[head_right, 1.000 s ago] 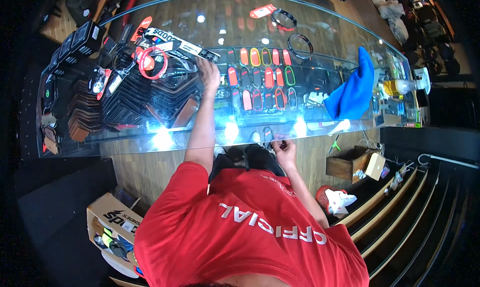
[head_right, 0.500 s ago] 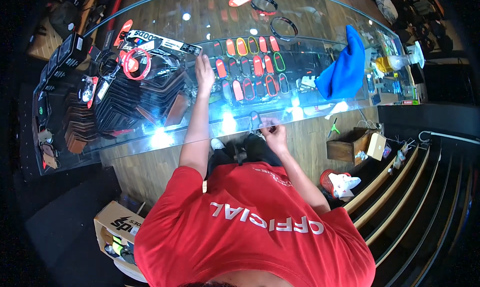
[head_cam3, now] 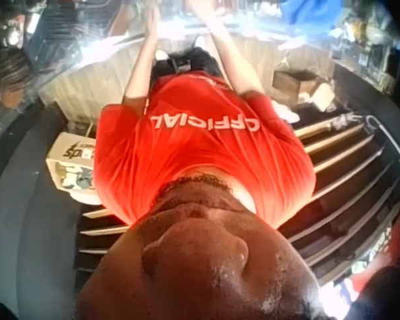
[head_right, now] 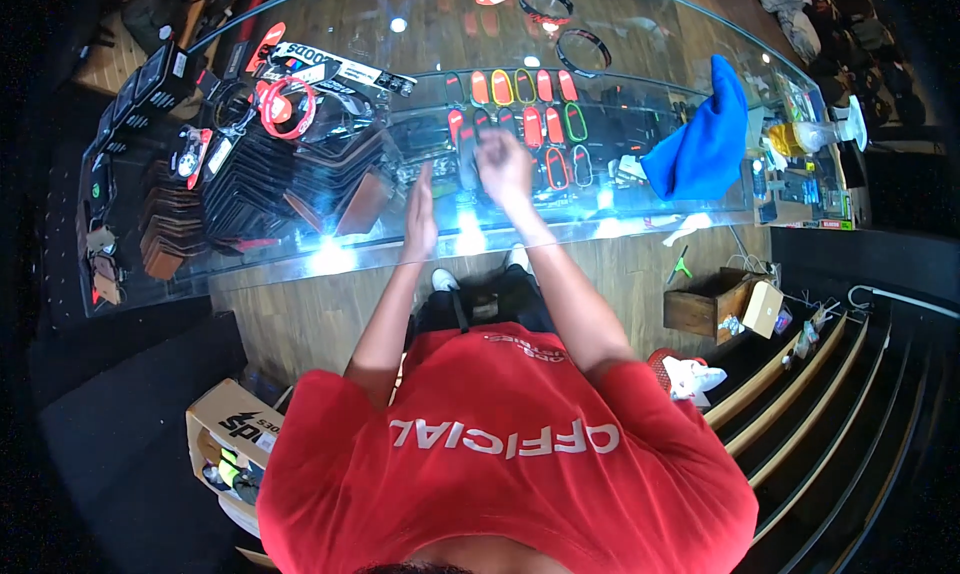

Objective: Cleaning and organizing various small patches and pouches on a glass display counter using a microfiber cloth.

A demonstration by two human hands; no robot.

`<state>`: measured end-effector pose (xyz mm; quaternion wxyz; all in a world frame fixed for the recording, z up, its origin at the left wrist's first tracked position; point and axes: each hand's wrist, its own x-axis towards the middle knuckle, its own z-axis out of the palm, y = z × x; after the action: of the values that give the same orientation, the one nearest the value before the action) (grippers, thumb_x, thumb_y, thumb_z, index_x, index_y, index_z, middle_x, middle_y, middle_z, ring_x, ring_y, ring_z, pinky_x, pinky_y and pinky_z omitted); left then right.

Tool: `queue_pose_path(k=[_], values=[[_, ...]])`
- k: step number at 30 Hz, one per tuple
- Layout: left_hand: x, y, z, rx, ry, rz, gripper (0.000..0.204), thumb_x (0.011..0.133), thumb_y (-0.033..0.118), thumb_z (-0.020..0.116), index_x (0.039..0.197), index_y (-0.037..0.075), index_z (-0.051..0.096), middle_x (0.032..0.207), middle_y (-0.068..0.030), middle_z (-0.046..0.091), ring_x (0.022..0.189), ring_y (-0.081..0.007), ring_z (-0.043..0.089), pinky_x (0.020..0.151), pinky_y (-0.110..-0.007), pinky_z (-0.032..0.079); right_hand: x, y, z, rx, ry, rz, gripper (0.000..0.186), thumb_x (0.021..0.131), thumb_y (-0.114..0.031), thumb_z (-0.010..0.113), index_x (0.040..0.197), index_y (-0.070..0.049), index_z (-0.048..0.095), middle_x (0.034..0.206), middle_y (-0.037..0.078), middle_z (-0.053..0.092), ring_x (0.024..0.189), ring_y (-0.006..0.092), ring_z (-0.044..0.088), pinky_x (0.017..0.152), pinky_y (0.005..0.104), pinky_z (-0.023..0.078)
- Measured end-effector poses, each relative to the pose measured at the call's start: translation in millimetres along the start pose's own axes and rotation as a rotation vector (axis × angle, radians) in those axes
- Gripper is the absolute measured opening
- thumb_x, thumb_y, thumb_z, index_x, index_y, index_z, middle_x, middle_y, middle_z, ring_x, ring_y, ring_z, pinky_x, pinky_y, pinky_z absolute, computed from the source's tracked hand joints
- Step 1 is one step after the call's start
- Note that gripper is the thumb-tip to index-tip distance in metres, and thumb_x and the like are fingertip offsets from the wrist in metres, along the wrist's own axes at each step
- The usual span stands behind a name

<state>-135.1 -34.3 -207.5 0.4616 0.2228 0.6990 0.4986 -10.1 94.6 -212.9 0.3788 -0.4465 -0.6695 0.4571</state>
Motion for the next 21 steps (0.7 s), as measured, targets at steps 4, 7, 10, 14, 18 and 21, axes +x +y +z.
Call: queue_pose_path(k=[4, 7, 10, 14, 18, 21], values=[[-65.1, -47.4, -27.8, 0.162, -0.057, 0.27, 0.057, 0.106, 0.039, 0.022, 0.143, 0.0, 0.04, 0.147, -0.0191, 0.041, 0.14, -0.0316, 0.034, 0.116, -0.037, 0.023, 72.9, -21.2, 62.2, -0.224, 0.014, -0.06, 0.02, 0.073, -0.001, 0.065, 0.093, -0.003, 0.066, 0.084, 0.016, 0.068, 0.079, 0.0307, 0.068, 0.071, 0.0389, 0.054], [-101.1, -67.2, -63.3, 0.167, -0.067, 0.183, 0.061, 0.105, 0.044, 0.023, 0.141, -0.001, 0.044, 0.145, -0.0169, 0.045, 0.139, -0.0278, 0.035, 0.116, -0.036, 0.023, 85.8, -32.1, 96.5, -0.416, 0.052, -0.137, 0.021, 0.071, 0.001, 0.061, 0.091, -0.002, 0.065, 0.093, 0.02, 0.067, 0.088, 0.0393, 0.065, 0.077, 0.0469, 0.053], [-130.1, -94.6, -90.1, 0.122, 0.021, 0.043, 0.061, 0.106, 0.043, 0.023, 0.14, -0.002, 0.045, 0.144, -0.0185, 0.045, 0.139, -0.029, 0.036, 0.116, -0.039, 0.024, 88.3, -42.0, 114.1, -0.412, 0.057, -0.068, 0.021, 0.07, 0.0, 0.065, 0.091, -0.003, 0.065, 0.099, 0.021, 0.066, 0.093, 0.0387, 0.065, 0.081, 0.0473, 0.053], [-153.8, -110.6, -110.0, 0.004, 0.094, 0.087, 0.06, 0.105, 0.043, 0.023, 0.138, -0.001, 0.047, 0.142, -0.0187, 0.048, 0.137, -0.0305, 0.039, 0.115, -0.039, 0.026, 105.9, -23.7, 121.3, -0.539, -0.02, -0.019, 0.021, 0.072, -0.001, 0.068, 0.093, -0.003, 0.067, 0.099, 0.02, 0.065, 0.091, 0.0389, 0.066, 0.079, 0.0472, 0.055], [-154.7, -114.9, -120.7, -0.058, 0.012, 0.05, 0.069, 0.104, 0.051, 0.023, 0.141, -0.004, 0.04, 0.146, -0.02, 0.042, 0.14, -0.0297, 0.034, 0.118, -0.042, 0.021, 104.8, -21.8, 125.0, -0.633, -0.037, -0.029, 0.022, 0.081, -0.002, 0.057, 0.101, -0.004, 0.066, 0.104, 0.021, 0.064, 0.092, 0.0379, 0.067, 0.08, 0.0454, 0.056], [-149.3, -101.8, -111.6, -0.089, -0.016, 0.058, 0.066, 0.105, 0.048, 0.022, 0.141, -0.005, 0.04, 0.145, -0.0215, 0.042, 0.139, -0.0304, 0.035, 0.117, -0.042, 0.023, 87.8, -34.2, 101.5, -0.615, 0.046, -0.173, 0.015, 0.083, -0.009, 0.057, 0.096, -0.005, 0.063, 0.096, 0.023, 0.063, 0.089, 0.0394, 0.065, 0.076, 0.0485, 0.054]])
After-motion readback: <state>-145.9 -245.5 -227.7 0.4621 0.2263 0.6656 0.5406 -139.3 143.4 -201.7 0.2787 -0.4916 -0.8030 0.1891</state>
